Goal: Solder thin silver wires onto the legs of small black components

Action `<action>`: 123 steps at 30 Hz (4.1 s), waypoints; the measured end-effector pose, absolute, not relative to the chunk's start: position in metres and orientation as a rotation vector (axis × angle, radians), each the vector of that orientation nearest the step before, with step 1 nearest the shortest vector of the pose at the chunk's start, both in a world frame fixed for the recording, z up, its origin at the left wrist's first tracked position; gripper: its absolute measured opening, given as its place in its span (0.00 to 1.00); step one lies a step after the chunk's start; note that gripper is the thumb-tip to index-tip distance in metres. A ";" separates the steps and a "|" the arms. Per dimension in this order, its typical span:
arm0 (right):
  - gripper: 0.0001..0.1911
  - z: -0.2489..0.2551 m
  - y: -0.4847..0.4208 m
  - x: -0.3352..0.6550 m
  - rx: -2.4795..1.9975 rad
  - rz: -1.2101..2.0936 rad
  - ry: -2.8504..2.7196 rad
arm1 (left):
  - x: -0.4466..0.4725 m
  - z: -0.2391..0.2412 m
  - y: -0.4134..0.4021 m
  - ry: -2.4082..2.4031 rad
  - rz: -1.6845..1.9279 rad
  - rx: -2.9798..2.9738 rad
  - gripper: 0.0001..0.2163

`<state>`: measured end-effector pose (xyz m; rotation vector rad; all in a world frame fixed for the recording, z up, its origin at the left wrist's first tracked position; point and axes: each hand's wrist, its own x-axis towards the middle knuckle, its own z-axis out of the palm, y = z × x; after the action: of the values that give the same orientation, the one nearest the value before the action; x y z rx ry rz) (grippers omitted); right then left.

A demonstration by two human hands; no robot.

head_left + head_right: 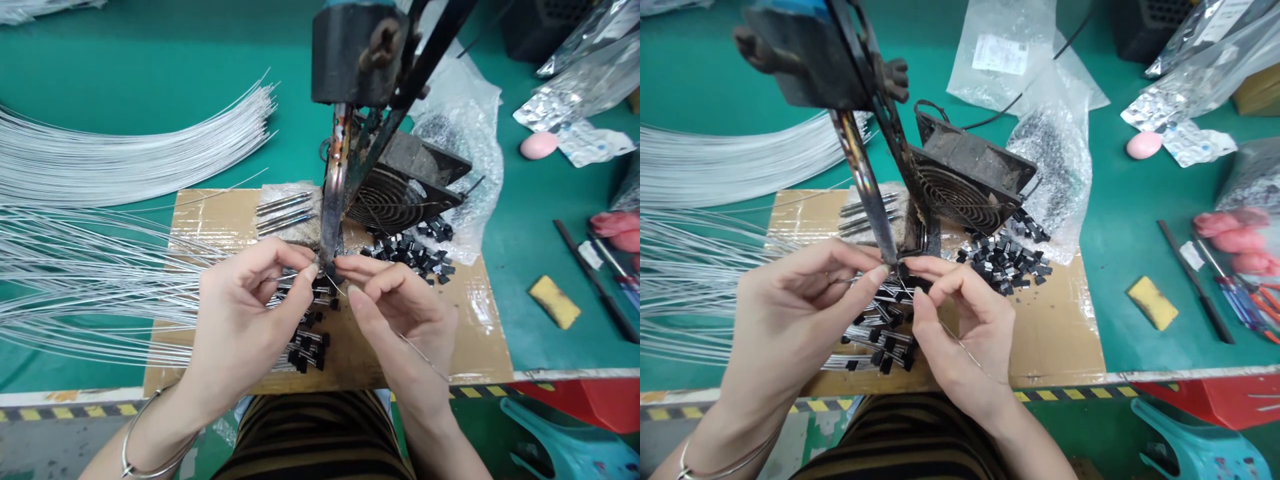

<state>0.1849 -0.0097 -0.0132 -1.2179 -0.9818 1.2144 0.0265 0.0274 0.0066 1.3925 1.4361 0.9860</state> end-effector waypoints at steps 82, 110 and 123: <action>0.10 -0.028 -0.016 0.177 -1.223 0.936 -1.152 | 0.025 0.003 0.024 1.464 0.998 1.519 0.05; 0.11 -0.029 -0.015 0.175 -1.208 0.888 -1.154 | 0.024 0.002 0.020 1.477 0.975 1.533 0.06; 0.09 -0.029 -0.015 0.175 -1.235 0.859 -1.175 | 0.023 0.004 0.020 1.475 0.972 1.545 0.05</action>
<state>0.1749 -0.0146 -0.0291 -1.2353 -1.1748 0.8590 0.0234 0.0204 0.0036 1.5450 1.4748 0.9724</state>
